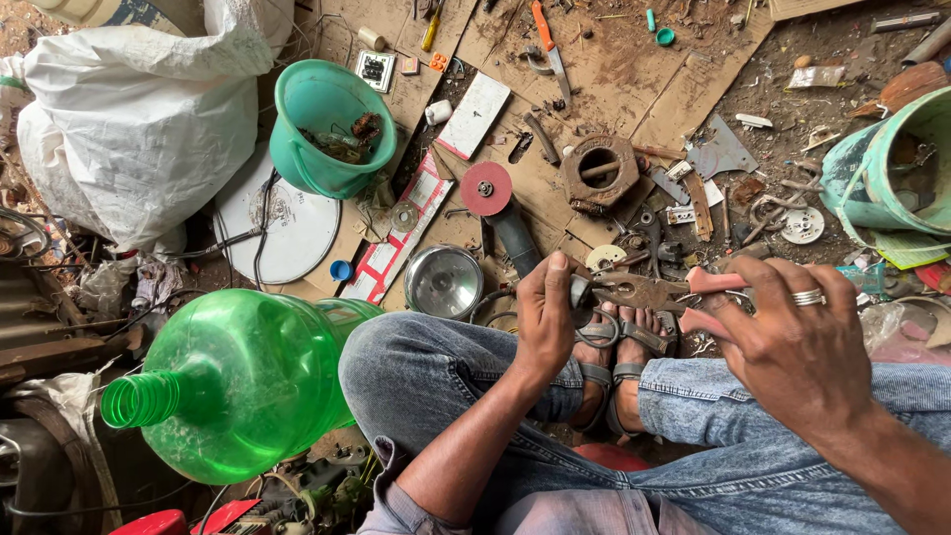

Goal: The person sits on the floor and uses a hammer and pliers to repair small metal parts. They repeatedly strike components on a wooden block and manipulate them with pliers, handling several small metal pieces one at a time.

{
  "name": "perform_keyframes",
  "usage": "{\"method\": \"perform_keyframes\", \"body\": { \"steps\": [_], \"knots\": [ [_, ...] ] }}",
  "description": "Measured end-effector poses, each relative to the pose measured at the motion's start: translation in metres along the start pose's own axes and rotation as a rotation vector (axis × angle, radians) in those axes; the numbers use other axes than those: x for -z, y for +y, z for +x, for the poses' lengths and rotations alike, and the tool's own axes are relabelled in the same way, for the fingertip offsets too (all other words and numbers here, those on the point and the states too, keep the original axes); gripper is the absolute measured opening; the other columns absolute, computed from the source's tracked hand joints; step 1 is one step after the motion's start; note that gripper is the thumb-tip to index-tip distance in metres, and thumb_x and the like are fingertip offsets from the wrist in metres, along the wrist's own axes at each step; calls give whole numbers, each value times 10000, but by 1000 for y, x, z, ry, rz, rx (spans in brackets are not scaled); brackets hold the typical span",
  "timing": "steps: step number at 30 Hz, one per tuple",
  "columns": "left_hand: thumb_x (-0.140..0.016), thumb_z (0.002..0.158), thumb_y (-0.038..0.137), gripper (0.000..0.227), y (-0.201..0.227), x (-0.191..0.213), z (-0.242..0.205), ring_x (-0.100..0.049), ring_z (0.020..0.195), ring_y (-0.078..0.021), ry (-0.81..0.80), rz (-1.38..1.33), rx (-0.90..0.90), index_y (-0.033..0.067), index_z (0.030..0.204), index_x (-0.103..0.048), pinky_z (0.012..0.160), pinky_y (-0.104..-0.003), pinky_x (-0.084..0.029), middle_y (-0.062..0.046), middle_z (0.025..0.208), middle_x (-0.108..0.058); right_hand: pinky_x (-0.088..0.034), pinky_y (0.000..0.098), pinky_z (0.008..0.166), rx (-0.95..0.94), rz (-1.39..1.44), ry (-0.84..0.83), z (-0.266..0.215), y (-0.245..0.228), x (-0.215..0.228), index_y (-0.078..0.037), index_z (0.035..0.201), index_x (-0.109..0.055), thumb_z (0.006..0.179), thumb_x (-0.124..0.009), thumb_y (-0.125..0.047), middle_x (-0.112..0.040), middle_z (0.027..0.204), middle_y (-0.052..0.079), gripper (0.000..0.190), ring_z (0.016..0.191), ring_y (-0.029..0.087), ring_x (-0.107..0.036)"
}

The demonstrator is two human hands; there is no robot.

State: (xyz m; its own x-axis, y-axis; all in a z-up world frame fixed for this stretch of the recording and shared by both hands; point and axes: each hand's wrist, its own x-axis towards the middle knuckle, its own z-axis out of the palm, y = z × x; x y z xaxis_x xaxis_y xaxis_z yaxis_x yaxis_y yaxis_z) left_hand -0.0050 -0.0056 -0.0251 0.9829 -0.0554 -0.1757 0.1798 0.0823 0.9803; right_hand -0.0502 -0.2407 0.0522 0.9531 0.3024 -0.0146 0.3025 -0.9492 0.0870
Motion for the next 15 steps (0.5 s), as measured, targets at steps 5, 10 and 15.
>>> {"method": "perform_keyframes", "body": {
  "steps": [5,10,15],
  "knots": [
    [-422,1127,367,466,20,-2,-2,-359,643,-45,-37,85,52,35,821,-541,547,-269,-301,62,684,-423,-343,436,1048,30,-27,72,0,-2,5,-269,1069,-813,863,-715,-491,-631,1183,-3,318,1147,186,-562],
    [-429,1112,383,470,30,-3,1,-406,653,-65,-25,206,44,16,850,-563,556,-302,-358,33,674,-459,-354,447,1036,46,-74,51,-2,-3,2,-259,1013,-824,853,-695,-527,-626,1183,11,339,1133,207,-552],
    [-421,1103,394,512,27,-1,-1,-413,584,-103,-21,290,172,-3,807,-552,520,-335,-346,5,620,-446,-407,471,1009,80,-155,-102,-3,-2,-10,-252,949,-808,874,-683,-479,-617,1282,51,270,1124,232,-559]
  ]
}}
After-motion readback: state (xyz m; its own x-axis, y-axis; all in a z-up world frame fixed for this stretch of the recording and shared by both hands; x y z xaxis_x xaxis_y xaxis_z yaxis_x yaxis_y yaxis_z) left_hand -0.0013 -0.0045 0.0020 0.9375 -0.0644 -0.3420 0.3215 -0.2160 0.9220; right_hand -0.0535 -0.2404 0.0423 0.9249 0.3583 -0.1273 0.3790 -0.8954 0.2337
